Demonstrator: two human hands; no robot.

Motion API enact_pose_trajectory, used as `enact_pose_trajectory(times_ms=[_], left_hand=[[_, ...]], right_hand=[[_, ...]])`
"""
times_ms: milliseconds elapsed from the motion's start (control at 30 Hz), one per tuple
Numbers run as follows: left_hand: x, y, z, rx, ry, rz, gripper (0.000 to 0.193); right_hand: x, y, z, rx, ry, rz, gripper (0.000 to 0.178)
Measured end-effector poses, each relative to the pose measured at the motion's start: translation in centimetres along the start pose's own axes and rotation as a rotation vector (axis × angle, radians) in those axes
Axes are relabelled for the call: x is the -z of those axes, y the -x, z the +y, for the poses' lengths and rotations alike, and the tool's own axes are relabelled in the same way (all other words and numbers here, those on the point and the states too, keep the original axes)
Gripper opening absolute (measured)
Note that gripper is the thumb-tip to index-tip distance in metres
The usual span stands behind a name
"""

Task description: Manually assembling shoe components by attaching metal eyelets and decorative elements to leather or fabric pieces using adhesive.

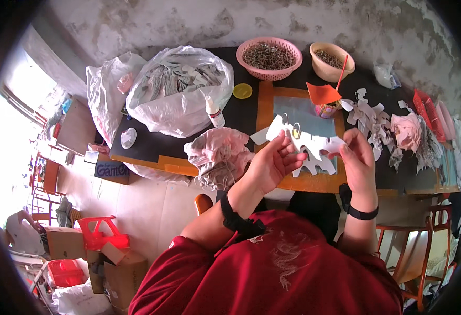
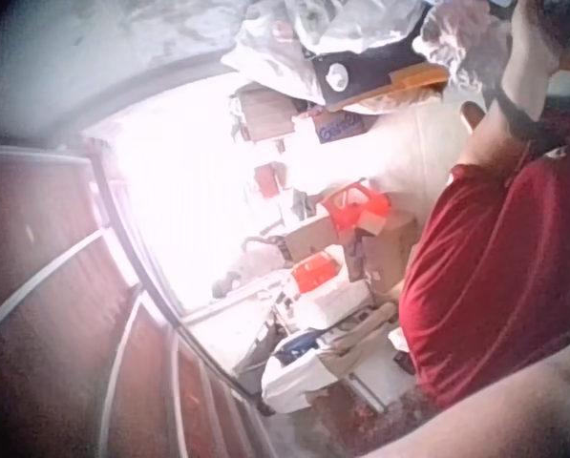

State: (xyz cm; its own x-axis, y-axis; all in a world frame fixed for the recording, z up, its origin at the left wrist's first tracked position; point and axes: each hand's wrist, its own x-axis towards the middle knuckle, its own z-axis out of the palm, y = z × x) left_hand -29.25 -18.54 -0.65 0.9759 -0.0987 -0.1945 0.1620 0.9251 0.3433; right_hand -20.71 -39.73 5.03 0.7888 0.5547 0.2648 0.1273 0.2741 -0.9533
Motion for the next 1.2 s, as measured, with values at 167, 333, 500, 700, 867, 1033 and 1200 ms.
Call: enact_pose_trajectory(times_ms=[167,333,500,700,867,1033,1200], left_hand=[[-2.6,4.2,-1.1,-0.218,-0.267,0.212,0.021],[-0.7,8.5,-3.0,-0.465,-0.577,0.252,0.017],[1.6,12.1,-3.1,-0.712,-0.580,0.331,0.014],[1.9,13.1,-2.6,-0.717,-0.489,0.286,0.014],[1.0,13.6,-2.7,-0.733,-0.511,0.229,0.014],[1.2,14.2,-2.7,-0.672,-0.573,0.180,0.012],[0.4,13.8,-3.7,-0.612,-0.544,0.159,0.017]], right_hand=[[-0.1,4.2,-0.1,-0.058,-0.012,0.000,0.022],[-0.1,8.1,1.1,-0.214,-0.095,-0.027,0.021],[-0.8,8.9,2.5,-0.333,0.210,-0.128,0.021],[-2.9,6.7,3.5,0.005,0.818,-0.052,0.013],[-4.5,6.0,5.2,0.124,0.885,-0.084,0.012],[-5.0,6.3,3.8,-0.165,0.347,-0.100,0.013],[-6.5,6.5,1.6,-0.150,0.016,-0.216,0.021]])
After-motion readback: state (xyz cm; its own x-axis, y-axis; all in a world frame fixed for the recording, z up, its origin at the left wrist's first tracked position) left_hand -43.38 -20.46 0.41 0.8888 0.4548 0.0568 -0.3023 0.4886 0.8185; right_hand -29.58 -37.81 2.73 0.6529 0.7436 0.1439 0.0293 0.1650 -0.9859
